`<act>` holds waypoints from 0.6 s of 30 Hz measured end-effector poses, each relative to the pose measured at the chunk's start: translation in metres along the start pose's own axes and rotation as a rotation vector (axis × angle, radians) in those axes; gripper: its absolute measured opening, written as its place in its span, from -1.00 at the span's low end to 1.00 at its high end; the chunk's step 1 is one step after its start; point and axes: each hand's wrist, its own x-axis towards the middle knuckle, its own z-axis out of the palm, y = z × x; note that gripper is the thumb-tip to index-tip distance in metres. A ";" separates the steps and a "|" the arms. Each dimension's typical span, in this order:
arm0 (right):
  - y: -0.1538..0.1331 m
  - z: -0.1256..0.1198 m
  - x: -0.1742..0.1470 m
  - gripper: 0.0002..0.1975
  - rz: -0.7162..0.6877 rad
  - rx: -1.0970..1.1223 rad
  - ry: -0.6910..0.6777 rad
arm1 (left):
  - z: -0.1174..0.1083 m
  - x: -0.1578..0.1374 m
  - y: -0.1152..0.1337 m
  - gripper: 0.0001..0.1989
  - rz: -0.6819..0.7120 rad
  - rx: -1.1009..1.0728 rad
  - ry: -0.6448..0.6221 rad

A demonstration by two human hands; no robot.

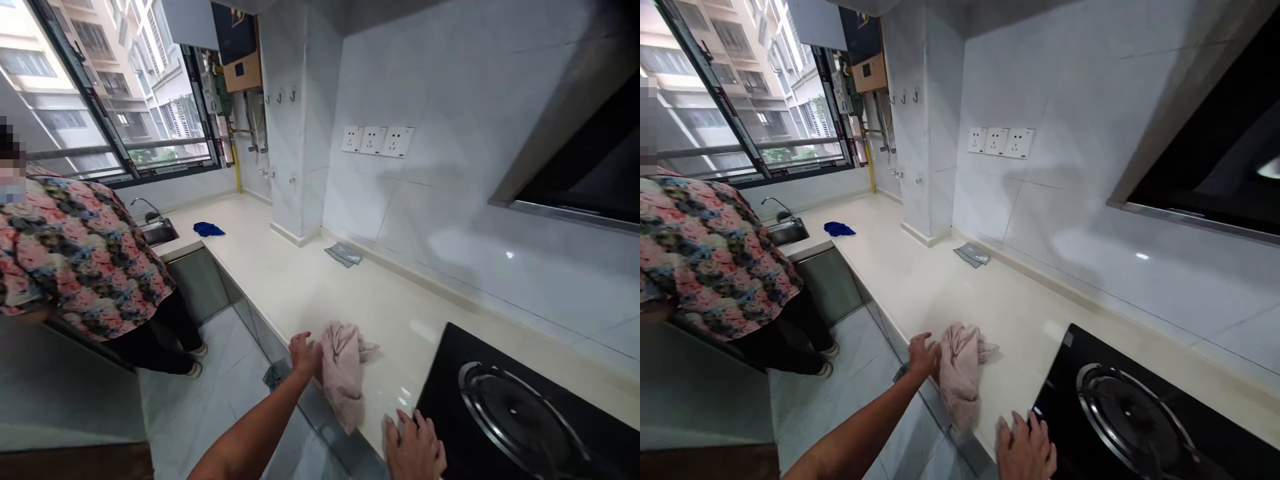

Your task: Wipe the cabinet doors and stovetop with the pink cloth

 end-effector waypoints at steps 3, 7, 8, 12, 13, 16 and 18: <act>0.009 0.005 -0.007 -0.51 0.006 -0.006 -0.047 | -0.001 0.000 -0.029 -0.69 0.037 0.192 0.144; -0.005 -0.004 -0.003 -0.48 -0.042 0.039 -0.069 | -0.020 -0.001 -0.049 -0.77 0.156 0.393 0.188; -0.014 -0.007 0.003 -0.45 -0.072 0.057 -0.074 | -0.026 0.000 -0.051 -0.77 0.185 0.436 0.194; -0.066 -0.005 0.048 -0.35 -0.241 0.152 -0.218 | -0.049 0.014 -0.057 -0.76 0.300 0.575 0.159; -0.081 0.001 0.060 -0.34 -0.258 0.164 -0.267 | -0.054 0.021 -0.057 -0.76 0.334 0.600 0.128; -0.125 0.029 0.085 -0.35 -0.225 0.137 -0.360 | -0.060 0.042 -0.054 -0.75 0.450 0.647 -0.008; -0.151 0.052 0.088 -0.38 -0.209 0.094 -0.404 | -0.060 0.055 -0.050 -0.73 0.529 0.652 -0.117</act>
